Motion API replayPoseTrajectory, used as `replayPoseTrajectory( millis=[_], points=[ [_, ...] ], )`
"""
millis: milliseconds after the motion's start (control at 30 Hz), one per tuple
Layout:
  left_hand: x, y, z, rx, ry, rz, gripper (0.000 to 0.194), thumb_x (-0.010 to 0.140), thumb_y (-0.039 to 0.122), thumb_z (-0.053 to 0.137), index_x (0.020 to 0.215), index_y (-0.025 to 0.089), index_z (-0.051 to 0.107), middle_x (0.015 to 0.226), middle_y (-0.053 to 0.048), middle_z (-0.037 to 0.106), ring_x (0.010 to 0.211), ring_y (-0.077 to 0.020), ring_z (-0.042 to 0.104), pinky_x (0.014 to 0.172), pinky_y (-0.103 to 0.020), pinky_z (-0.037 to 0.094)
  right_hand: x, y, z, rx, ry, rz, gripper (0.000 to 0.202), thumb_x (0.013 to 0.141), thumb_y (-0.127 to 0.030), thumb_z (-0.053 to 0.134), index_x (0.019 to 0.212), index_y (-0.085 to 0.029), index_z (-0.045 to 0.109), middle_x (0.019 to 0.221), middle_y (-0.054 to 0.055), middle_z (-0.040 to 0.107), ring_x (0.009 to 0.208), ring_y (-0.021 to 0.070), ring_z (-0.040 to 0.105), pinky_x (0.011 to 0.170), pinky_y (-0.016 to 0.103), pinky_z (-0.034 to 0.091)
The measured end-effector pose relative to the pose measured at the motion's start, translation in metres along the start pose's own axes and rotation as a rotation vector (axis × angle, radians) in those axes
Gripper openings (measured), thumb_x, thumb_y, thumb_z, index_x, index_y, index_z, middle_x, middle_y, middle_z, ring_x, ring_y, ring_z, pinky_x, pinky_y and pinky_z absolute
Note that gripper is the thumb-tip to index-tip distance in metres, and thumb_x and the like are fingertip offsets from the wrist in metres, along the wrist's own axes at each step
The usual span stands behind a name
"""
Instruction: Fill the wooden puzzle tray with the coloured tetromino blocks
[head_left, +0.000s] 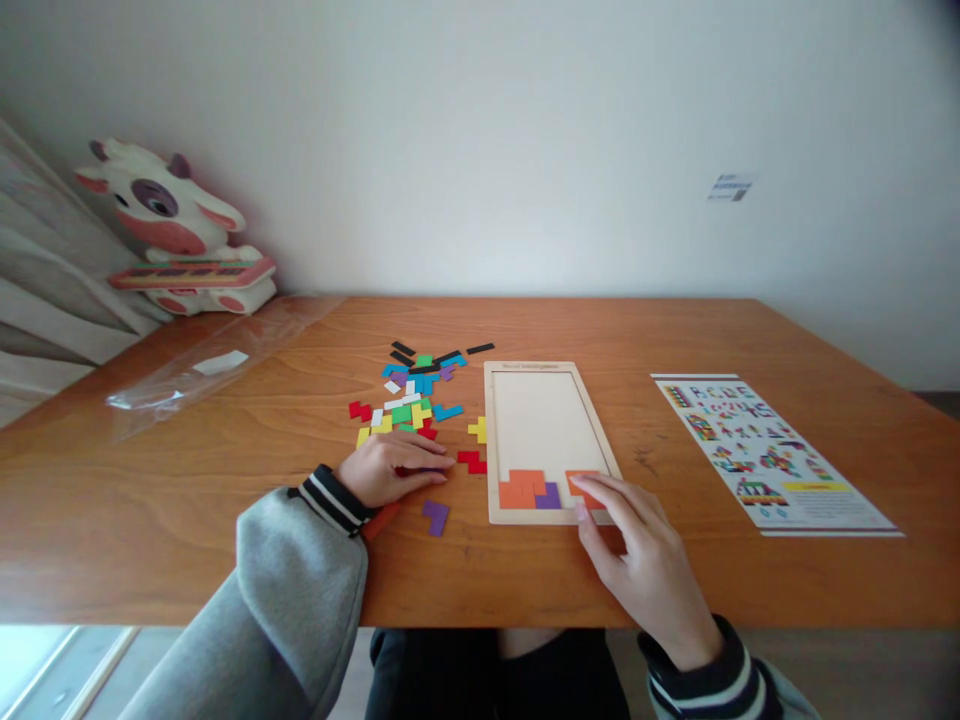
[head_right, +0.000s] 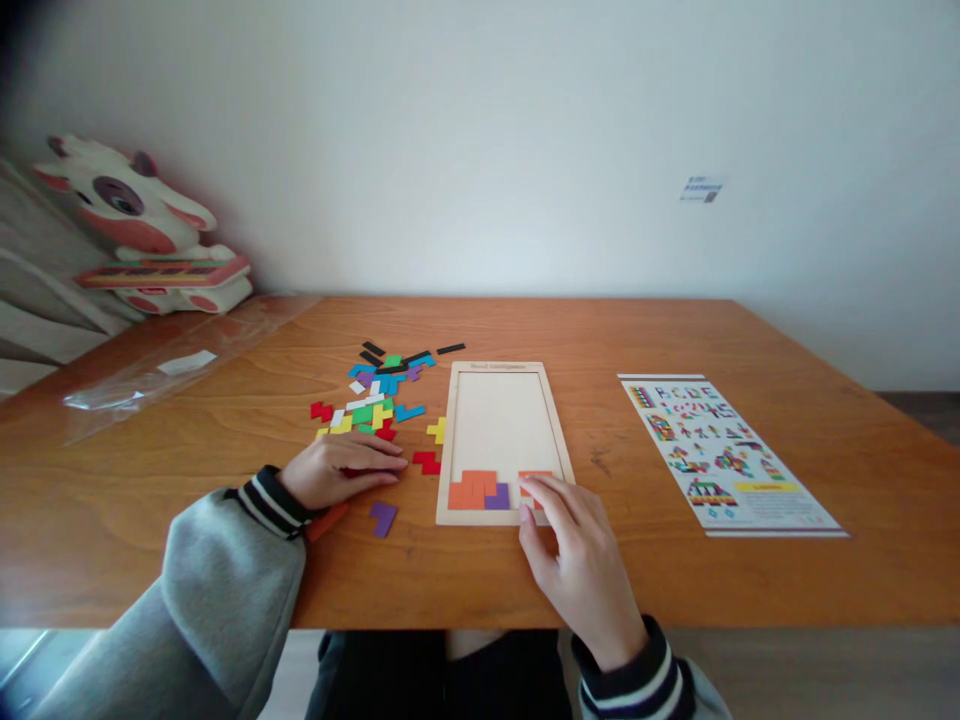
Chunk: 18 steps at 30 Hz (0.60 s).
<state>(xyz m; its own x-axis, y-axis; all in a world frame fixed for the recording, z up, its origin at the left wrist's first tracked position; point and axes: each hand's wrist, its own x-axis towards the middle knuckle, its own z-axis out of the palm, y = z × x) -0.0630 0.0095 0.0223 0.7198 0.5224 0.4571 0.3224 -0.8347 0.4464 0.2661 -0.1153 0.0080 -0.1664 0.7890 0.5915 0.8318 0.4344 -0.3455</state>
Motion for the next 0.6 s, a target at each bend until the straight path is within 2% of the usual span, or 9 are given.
replayPoseTrajectory(
  millis=[233, 400, 500, 600],
  points=[
    [0.009, 0.005, 0.002, 0.022, 0.092, 0.035, 0.016, 0.090, 0.028, 0.071, 0.104, 0.020, 0.076, 0.093, -0.004, 0.079, 0.086, -0.0149, 0.074, 0.082, -0.026, 0.062, 0.000, -0.001, -0.001, 0.015, 0.007, 0.010, 0.028, 0.095, -0.020, 0.057, 0.124, -0.022, 0.058, 0.116, 0.008, 0.070, 0.107, 0.0240, 0.065, 0.095, 0.042, 0.052],
    [0.029, 0.021, 0.003, 0.030, 0.191, 0.085, 0.012, 0.088, 0.024, 0.073, 0.099, 0.020, 0.076, 0.092, -0.004, 0.079, 0.092, -0.0161, 0.072, 0.083, -0.028, 0.061, 0.002, -0.003, -0.001, 0.042, 0.020, 0.028, 0.028, 0.095, -0.019, 0.056, 0.123, -0.022, 0.059, 0.116, 0.009, 0.069, 0.107, 0.0239, 0.065, 0.095, 0.042, 0.053],
    [0.051, 0.038, 0.015, 0.028, 0.193, 0.119, 0.010, 0.089, 0.025, 0.073, 0.098, 0.021, 0.076, 0.090, -0.003, 0.079, 0.093, -0.0177, 0.072, 0.085, -0.031, 0.059, 0.003, -0.004, -0.001, 0.058, 0.037, 0.041, 0.027, 0.095, -0.019, 0.056, 0.122, -0.022, 0.060, 0.115, 0.009, 0.069, 0.107, 0.0236, 0.065, 0.095, 0.042, 0.053],
    [0.074, 0.056, 0.043, -0.030, 0.157, 0.087, 0.011, 0.090, 0.025, 0.071, 0.097, 0.019, 0.076, 0.088, -0.004, 0.079, 0.087, -0.0172, 0.073, 0.080, -0.029, 0.058, 0.004, -0.004, -0.002, 0.066, 0.053, 0.063, 0.028, 0.096, -0.019, 0.055, 0.123, -0.022, 0.059, 0.115, 0.009, 0.068, 0.108, 0.0237, 0.065, 0.095, 0.042, 0.053]
  ],
)
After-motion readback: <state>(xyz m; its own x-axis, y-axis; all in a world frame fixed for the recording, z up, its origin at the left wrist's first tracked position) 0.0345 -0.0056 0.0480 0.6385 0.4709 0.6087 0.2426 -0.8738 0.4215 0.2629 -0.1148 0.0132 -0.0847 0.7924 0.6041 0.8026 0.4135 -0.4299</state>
